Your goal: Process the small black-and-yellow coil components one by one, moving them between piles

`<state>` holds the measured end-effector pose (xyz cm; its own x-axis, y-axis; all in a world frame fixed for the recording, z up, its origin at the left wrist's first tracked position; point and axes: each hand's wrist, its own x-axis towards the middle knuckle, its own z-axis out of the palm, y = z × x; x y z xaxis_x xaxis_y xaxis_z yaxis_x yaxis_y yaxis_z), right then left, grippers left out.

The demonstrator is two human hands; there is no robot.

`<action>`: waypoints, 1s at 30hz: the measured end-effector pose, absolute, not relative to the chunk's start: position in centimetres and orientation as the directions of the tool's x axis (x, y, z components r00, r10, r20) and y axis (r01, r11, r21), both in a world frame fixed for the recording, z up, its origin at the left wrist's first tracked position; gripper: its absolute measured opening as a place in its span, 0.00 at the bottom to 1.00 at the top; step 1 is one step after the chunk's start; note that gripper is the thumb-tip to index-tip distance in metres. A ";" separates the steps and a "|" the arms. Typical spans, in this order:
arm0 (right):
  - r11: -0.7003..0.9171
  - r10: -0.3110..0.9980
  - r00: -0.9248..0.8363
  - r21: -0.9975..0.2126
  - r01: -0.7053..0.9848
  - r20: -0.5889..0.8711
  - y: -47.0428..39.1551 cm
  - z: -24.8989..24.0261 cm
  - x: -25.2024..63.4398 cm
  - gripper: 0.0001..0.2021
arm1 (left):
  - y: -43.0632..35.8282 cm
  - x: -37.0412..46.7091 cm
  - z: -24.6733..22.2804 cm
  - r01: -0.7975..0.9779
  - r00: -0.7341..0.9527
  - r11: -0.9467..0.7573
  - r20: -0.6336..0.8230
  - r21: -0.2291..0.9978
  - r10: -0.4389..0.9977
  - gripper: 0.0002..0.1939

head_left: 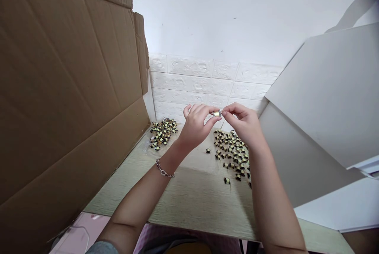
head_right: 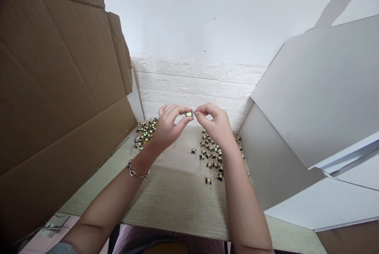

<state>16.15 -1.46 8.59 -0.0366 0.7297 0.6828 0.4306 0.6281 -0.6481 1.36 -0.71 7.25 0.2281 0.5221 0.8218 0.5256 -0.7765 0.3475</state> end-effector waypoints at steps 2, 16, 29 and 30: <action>0.627 0.735 -0.037 -0.658 0.418 0.677 -1.4 8.5 16.1 0.04 | -0.7 1.4 7.3 0.516 0.234 -0.782 0.821 0.349 0.521 0.06; 0.695 0.600 -0.036 -0.499 0.518 0.799 -2.1 8.7 15.5 0.03 | -0.1 1.7 7.1 0.025 0.165 -0.735 0.722 0.678 0.672 0.09; 0.629 0.385 -0.151 -0.139 0.765 0.911 -3.0 9.1 15.0 0.04 | 0.0 2.0 7.2 -0.451 0.289 -0.364 0.519 0.815 0.804 0.09; 0.629 0.387 -0.154 -0.138 0.765 0.909 -3.0 9.1 15.0 0.05 | 0.0 2.0 7.2 -0.441 0.297 -0.367 0.519 0.819 0.801 0.09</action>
<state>15.01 -3.04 9.09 -0.1544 0.3867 0.9092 0.7651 0.6290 -0.1376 2.03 -0.05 7.23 0.2972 0.8012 0.5194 -0.4409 -0.3674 0.8189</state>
